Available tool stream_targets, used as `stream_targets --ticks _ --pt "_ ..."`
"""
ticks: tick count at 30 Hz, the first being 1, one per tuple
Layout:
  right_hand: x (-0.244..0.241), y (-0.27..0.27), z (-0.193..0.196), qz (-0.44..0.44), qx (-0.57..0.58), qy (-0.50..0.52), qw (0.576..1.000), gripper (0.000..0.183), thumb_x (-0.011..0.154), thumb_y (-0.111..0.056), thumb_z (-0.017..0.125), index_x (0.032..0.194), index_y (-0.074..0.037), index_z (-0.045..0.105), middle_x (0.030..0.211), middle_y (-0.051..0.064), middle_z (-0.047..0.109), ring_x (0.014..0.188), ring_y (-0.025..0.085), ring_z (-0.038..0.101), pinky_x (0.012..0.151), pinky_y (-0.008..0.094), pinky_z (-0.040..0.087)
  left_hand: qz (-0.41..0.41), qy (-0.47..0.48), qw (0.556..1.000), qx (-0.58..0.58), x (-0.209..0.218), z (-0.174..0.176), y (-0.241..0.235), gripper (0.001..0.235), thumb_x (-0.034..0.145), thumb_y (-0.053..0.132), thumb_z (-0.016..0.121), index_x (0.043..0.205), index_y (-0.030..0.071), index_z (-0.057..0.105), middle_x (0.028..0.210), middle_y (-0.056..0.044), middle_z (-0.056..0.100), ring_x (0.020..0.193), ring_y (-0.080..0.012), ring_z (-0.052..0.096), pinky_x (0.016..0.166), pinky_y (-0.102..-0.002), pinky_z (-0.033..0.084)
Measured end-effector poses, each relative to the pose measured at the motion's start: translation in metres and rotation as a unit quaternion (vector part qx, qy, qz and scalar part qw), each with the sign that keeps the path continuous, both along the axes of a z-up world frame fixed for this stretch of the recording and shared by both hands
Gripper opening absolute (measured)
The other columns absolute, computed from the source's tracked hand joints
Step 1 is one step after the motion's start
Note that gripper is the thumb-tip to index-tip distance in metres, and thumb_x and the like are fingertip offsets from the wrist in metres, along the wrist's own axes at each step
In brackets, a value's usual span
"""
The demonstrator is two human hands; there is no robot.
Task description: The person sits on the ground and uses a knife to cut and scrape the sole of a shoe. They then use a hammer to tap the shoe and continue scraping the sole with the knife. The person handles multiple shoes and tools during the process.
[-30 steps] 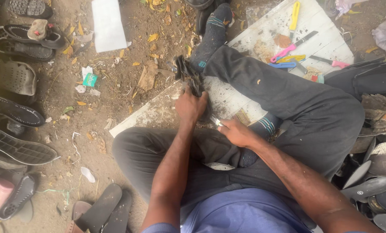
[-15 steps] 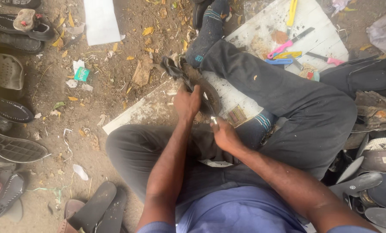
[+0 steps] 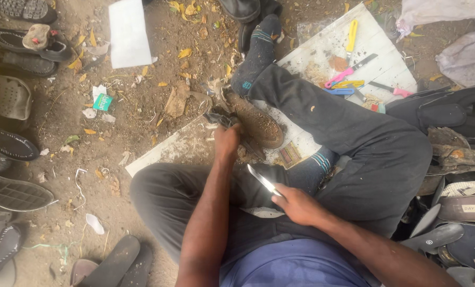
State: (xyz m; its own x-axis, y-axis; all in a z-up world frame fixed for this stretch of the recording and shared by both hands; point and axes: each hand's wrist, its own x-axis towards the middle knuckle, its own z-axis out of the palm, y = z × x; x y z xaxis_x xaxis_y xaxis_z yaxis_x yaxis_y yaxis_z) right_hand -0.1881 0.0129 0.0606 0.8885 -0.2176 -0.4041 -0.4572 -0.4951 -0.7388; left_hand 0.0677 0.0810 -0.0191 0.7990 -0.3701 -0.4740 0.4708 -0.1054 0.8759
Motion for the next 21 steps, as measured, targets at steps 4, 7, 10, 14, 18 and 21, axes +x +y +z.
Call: stream_targets --ticks 4,7,10,14,18,21 --pt "0.005 -0.037 0.040 -0.093 0.071 0.247 0.962 0.047 0.099 -0.030 0.056 0.145 -0.019 0.059 0.094 0.033 0.067 0.093 0.051 0.066 0.081 0.057 0.054 0.019 -0.003 1.000 -0.001 -0.003 0.000 -0.005 0.007 0.079 0.003 0.062 0.080 -0.001 0.067 0.070 -0.004 0.061 0.059 -0.0132 0.051 0.051 -0.031 0.038" --pt "0.034 -0.054 0.060 0.127 -0.119 0.078 0.982 0.031 0.103 -0.035 0.054 0.113 -0.009 0.069 0.100 0.016 0.076 0.100 0.039 0.071 0.085 0.050 0.053 0.023 -0.002 0.998 0.064 -0.001 0.009 0.001 0.007 0.080 0.000 0.068 0.082 -0.006 0.069 0.072 -0.006 0.064 0.060 -0.0142 0.055 0.053 -0.033 0.043" --pt "0.060 -0.076 0.080 0.228 -0.165 0.238 0.930 0.033 0.100 -0.038 0.051 0.122 -0.020 0.069 0.105 0.012 0.074 0.102 0.035 0.070 0.086 0.052 0.052 0.096 0.055 0.994 -0.008 -0.006 -0.002 0.019 0.021 0.074 -0.009 0.067 0.094 -0.003 0.065 0.078 -0.012 0.068 0.061 -0.0209 0.065 0.052 -0.036 0.052" --pt "0.111 -0.090 0.064 0.130 -0.242 0.158 0.949 0.040 0.100 -0.030 0.050 0.137 -0.018 0.058 0.113 0.017 0.073 0.105 0.039 0.069 0.086 0.055 0.053 0.120 0.198 0.969 -0.088 0.002 -0.036 0.031 0.023 0.084 -0.016 0.061 0.107 -0.011 0.060 0.100 -0.023 0.067 0.076 -0.0313 0.069 0.069 -0.042 0.062" --pt "0.183 -0.088 0.003 0.144 -0.190 0.024 0.971 0.048 0.102 -0.029 0.048 0.148 -0.015 0.049 0.126 0.018 0.068 0.110 0.038 0.068 0.094 0.050 0.052 0.111 0.203 0.960 -0.157 -0.005 -0.025 0.039 0.031 0.087 -0.019 0.053 0.116 -0.011 0.060 0.106 -0.023 0.067 0.085 -0.0343 0.071 0.078 -0.045 0.063" --pt "0.209 -0.076 -0.025 0.123 -0.171 0.075 0.975 0.050 0.104 -0.031 0.046 0.152 -0.018 0.045 0.129 0.016 0.068 0.114 0.036 0.068 0.098 0.049 0.050 0.097 0.198 0.965 -0.145 -0.011 -0.009 0.041 0.035 0.089 -0.016 0.052 0.123 -0.009 0.059 0.108 -0.021 0.069 0.089 -0.0310 0.071 0.080 -0.043 0.063"
